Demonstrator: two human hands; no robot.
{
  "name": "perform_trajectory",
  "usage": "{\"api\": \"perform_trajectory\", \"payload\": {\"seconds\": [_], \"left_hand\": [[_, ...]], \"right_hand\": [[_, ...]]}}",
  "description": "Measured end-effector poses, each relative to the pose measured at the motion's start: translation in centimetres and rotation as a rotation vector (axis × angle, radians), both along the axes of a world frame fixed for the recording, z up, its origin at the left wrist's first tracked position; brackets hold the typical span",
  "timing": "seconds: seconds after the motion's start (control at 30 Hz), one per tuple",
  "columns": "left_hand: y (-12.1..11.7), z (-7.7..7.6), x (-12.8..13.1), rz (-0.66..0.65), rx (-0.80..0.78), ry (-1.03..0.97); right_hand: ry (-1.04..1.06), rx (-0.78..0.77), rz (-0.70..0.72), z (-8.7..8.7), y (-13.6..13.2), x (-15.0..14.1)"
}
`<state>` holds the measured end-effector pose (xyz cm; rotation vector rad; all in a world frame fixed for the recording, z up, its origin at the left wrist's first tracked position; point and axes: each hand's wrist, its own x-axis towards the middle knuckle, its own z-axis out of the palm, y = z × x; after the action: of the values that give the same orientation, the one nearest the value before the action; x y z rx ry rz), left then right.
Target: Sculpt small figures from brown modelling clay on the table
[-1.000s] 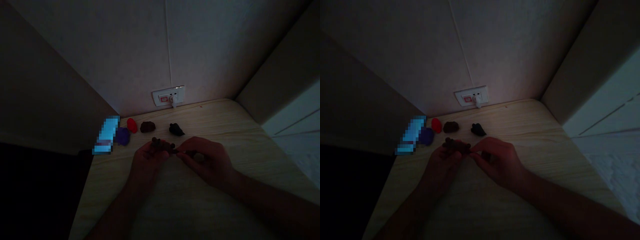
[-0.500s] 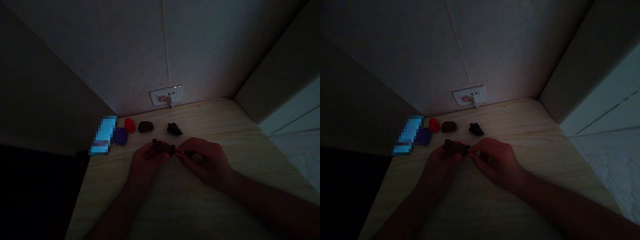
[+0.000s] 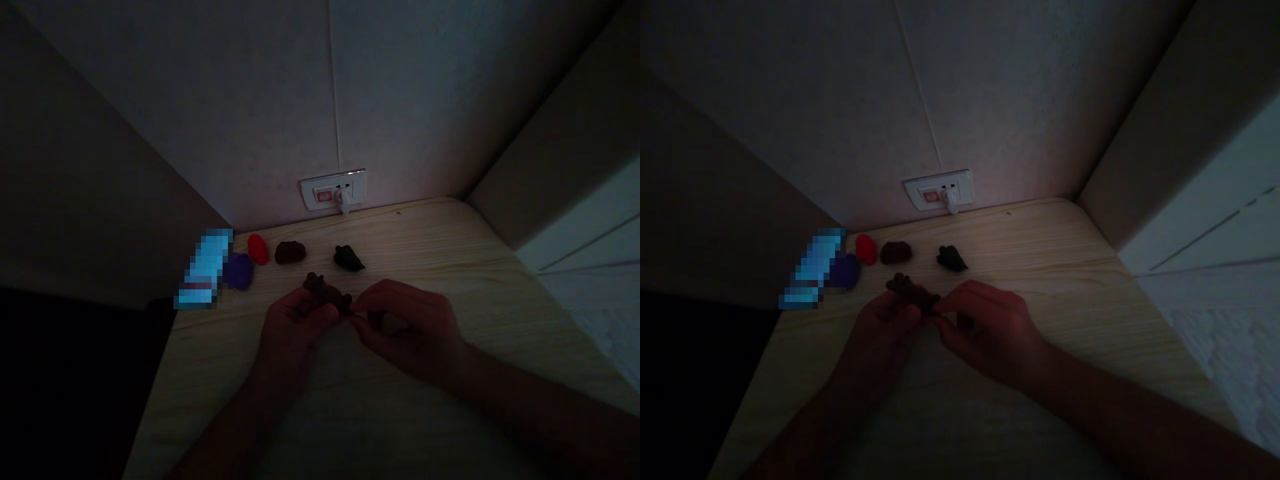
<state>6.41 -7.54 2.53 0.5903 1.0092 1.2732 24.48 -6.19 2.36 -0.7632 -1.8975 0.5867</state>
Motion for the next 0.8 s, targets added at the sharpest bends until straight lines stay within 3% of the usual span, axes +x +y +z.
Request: {"api": "perform_trajectory", "payload": {"seconds": [0.8], "left_hand": [[-0.4, -0.17, -0.06, -0.033, 0.011, 0.063]], "right_hand": [[-0.068, 0.063, -0.032, 0.27, -0.41, 0.22]]}}
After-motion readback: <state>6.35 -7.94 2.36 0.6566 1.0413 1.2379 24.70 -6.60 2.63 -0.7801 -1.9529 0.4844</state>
